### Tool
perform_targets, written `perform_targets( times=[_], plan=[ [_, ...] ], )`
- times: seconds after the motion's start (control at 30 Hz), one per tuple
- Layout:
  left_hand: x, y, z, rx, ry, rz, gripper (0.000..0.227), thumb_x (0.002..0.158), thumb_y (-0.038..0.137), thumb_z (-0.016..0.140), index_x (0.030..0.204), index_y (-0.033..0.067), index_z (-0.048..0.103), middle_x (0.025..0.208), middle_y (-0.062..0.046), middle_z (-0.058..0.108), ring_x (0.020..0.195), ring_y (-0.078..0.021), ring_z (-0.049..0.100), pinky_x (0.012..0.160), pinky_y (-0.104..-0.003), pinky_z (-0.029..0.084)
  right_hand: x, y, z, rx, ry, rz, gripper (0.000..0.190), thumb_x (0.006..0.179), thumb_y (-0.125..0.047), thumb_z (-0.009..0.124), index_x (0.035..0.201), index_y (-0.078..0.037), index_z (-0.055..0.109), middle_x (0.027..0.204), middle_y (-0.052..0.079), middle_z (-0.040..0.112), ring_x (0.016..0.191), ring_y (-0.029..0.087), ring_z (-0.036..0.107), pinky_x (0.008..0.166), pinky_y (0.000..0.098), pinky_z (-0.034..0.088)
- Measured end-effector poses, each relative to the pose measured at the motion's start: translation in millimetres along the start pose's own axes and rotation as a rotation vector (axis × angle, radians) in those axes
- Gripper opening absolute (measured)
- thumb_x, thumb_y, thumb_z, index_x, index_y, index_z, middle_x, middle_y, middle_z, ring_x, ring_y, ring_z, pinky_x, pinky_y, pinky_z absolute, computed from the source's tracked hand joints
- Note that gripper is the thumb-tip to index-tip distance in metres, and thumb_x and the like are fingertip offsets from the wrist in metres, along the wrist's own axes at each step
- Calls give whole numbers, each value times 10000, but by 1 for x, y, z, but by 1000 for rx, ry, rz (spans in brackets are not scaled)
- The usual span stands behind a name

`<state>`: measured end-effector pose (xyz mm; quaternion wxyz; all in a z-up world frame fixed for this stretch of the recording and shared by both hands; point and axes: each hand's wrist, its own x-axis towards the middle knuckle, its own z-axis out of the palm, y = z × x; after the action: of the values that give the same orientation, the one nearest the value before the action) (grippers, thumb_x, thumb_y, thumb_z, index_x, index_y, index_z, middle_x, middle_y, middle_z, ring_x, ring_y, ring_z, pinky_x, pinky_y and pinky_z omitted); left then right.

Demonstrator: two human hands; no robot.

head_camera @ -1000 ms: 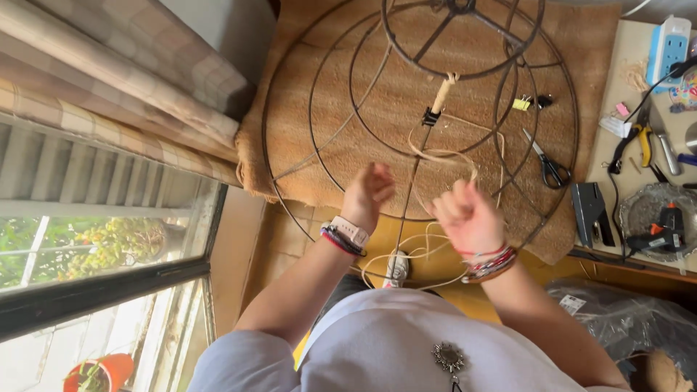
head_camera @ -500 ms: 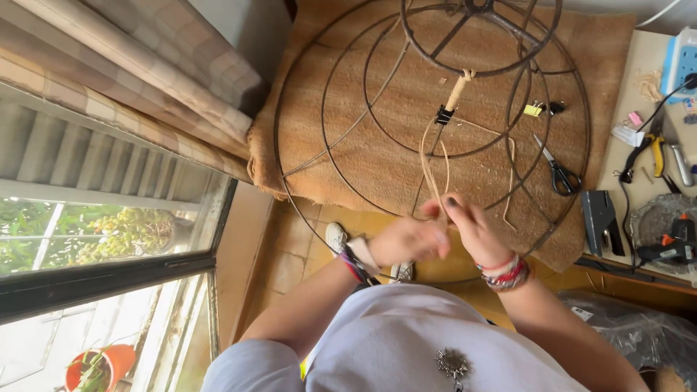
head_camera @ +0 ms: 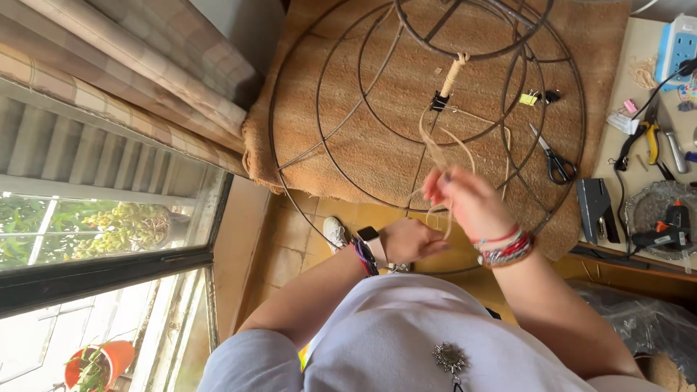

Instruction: Wrapping and tying twine around a metal wire frame to create a decorative object

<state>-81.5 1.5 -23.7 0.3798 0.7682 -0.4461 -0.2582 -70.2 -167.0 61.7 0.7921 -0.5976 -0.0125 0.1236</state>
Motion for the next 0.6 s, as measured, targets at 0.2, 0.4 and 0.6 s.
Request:
perform_targets(
  times=[0.2,0.4,0.6],
  plan=[
    [-7,-41,-12,175,-76,-111,241,950,289,549,950,133,732,804,-112,739,766,-365,748,685,-448,598,-13,-20,-10,-182,-78,-201,236,1049,-101,399,1134,4,592,634,47,585,541,83,555,452,232,467],
    [0,47,-93,-1663,556,371,372,1033,287,435,1239,0,551,637,-28,424,407,-65,364,422,-210,326,-26,27,-10,-1031,-535,463,287,1002,-183,513,869,-85,747,643,55,721,706,264,705,794,413,565],
    [2,-7,-18,-78,-386,-176,452,988,419,411,858,153,752,613,-24,722,742,-311,755,778,-415,559,11,-16,-11,457,-234,73,419,1041,-320,487,1291,-3,597,787,15,643,644,67,480,621,244,415]
  ],
)
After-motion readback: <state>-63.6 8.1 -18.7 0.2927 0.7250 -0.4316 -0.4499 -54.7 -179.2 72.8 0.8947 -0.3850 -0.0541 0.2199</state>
